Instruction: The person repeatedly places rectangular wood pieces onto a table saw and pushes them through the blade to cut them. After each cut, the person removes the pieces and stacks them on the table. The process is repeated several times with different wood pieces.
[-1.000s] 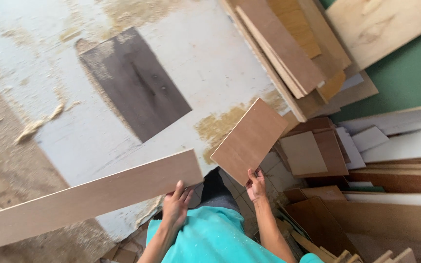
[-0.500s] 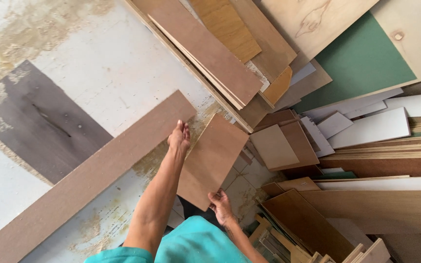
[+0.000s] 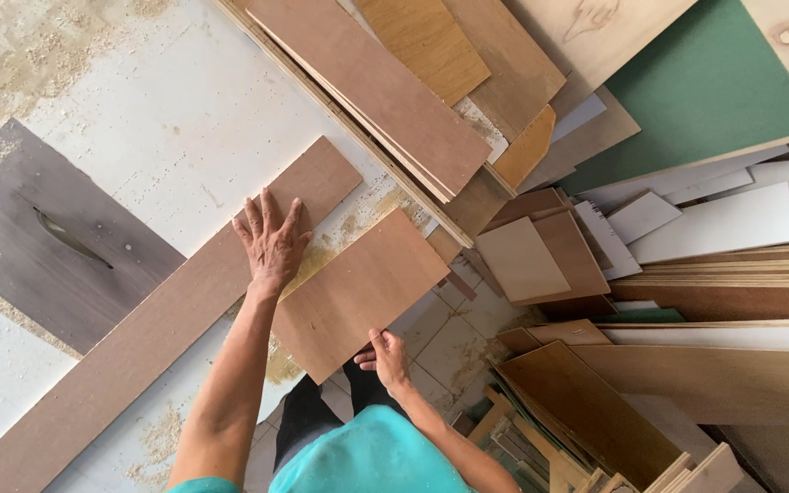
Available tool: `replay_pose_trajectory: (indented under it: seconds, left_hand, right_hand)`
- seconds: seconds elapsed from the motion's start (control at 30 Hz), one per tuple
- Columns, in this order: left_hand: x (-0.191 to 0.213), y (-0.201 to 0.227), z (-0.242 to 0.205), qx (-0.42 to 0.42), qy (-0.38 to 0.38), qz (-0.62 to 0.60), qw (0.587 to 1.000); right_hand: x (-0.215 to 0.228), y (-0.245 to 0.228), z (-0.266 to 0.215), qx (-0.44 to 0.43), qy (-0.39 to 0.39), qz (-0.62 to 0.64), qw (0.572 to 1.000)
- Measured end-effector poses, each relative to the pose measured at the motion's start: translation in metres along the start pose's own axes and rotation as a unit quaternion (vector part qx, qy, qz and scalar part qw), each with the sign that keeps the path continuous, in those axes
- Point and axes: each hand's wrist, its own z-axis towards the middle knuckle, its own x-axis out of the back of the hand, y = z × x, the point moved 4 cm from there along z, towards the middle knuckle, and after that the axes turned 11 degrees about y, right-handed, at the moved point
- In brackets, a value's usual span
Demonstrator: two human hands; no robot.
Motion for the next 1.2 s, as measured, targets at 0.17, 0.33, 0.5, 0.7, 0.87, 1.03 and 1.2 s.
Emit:
replay_pose_trajectory:
  seconds: [0.17,0.33,0.5,0.7,0.87,1.03,1.2]
  left_hand:
    - [0.003,0.007,0.022,0.004,0.012,-0.022,1.000]
    - [-0.027,0.000,0.045,0.020,-0.006,-0.050,0.999]
    - [-0.028,-0.002,0.052,0.036,-0.007,-0.055,0.998]
    - [-0.028,-0.014,0.068,0.050,-0.015,-0.064,0.997]
    - [-0.028,-0.024,0.077,0.056,-0.011,-0.067,0.996]
    - [-0.026,-0.026,0.084,0.064,0.000,-0.050,0.997]
    - [-0.001,-0.014,0.081,0.040,0.008,-0.060,0.997]
  right_hand:
    - [-0.011,-0.017,0.026,0.084,0.062,-0.066,0.992]
    - [-0.026,-0.047,0.043,0.106,0.061,-0.086,0.989]
    - [-0.045,-0.079,0.047,0.113,0.054,-0.127,0.984]
    - [-0.065,-0.105,0.064,0.110,0.043,-0.115,0.986]
    - [-0.077,-0.122,0.071,0.099,0.044,-0.085,0.990]
    - [-0.082,-0.124,0.077,0.127,0.033,-0.093,0.987]
    - [-0.041,-0.126,0.098,0.360,0.106,-0.385,0.843]
